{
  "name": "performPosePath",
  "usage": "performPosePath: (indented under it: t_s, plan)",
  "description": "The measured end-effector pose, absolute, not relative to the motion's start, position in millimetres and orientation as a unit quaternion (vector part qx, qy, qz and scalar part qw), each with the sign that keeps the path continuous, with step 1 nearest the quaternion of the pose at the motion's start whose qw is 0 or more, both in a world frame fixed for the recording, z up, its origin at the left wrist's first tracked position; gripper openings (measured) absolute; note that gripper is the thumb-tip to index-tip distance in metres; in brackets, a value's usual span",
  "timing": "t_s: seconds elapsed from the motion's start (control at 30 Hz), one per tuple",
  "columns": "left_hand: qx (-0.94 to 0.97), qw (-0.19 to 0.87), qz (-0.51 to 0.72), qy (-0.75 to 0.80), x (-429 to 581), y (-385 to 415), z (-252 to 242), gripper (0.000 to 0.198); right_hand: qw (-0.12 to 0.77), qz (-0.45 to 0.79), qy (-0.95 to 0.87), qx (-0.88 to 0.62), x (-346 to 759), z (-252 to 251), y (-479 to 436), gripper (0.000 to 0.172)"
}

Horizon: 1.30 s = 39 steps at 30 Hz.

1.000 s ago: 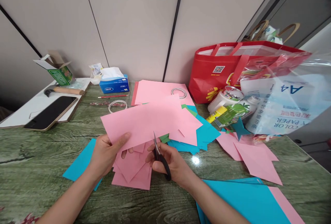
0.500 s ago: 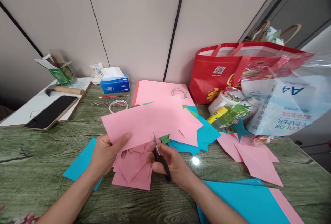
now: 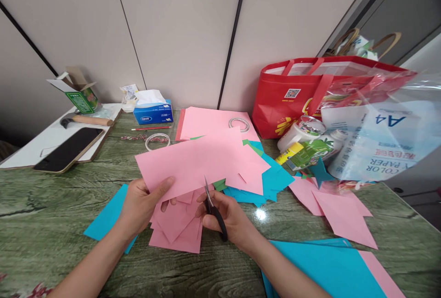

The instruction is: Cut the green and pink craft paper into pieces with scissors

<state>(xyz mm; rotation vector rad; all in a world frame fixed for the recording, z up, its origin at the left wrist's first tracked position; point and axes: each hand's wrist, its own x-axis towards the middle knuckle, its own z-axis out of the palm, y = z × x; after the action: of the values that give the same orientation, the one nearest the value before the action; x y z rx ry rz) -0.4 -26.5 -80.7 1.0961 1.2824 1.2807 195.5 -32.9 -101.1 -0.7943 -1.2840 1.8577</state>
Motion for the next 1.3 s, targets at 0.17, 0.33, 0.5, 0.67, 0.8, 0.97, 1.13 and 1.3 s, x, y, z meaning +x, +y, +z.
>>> performPosePath:
  t_s: [0.17, 0.33, 0.5, 0.67, 0.8, 0.97, 1.13, 1.3]
  plan:
    - [0.449, 0.492, 0.525, 0.529, 0.6, -26.9, -78.4, 0.024, 0.366, 0.714, -0.506, -0.317, 195.4, -100.6, -33.6, 0.036]
    - [0.434, 0.496, 0.529, 0.535, 2.9, -26.4, -75.6, 0.020, 0.367, 0.703, -0.512, -0.329, 195.0, -101.4, -34.3, 0.036]
    - [0.433, 0.499, 0.530, 0.532, 2.9, -26.4, -76.0, 0.020, 0.374, 0.694, -0.517, -0.333, 194.1, -103.9, -34.2, 0.034]
    - [0.435, 0.498, 0.529, 0.532, 3.1, -26.7, -76.5, 0.021, 0.381, 0.698, -0.507, -0.332, 192.3, -110.7, -34.4, 0.033]
    - [0.431, 0.498, 0.530, 0.533, 4.2, -26.3, -76.0, 0.020, 0.386, 0.702, -0.496, -0.335, 191.0, -118.0, -35.3, 0.030]
    - [0.429, 0.505, 0.530, 0.529, 4.3, -26.2, -74.8, 0.021, 0.396, 0.695, -0.500, -0.331, 190.3, -121.6, -36.0, 0.026]
    - [0.425, 0.512, 0.524, 0.532, 4.2, -27.3, -75.7, 0.023, 0.390, 0.702, -0.492, -0.336, 190.6, -115.1, -34.8, 0.029]
    - [0.429, 0.533, 0.503, 0.528, 5.9, -28.5, -78.4, 0.025, 0.391, 0.712, -0.477, -0.335, 191.3, -106.2, -34.9, 0.044]
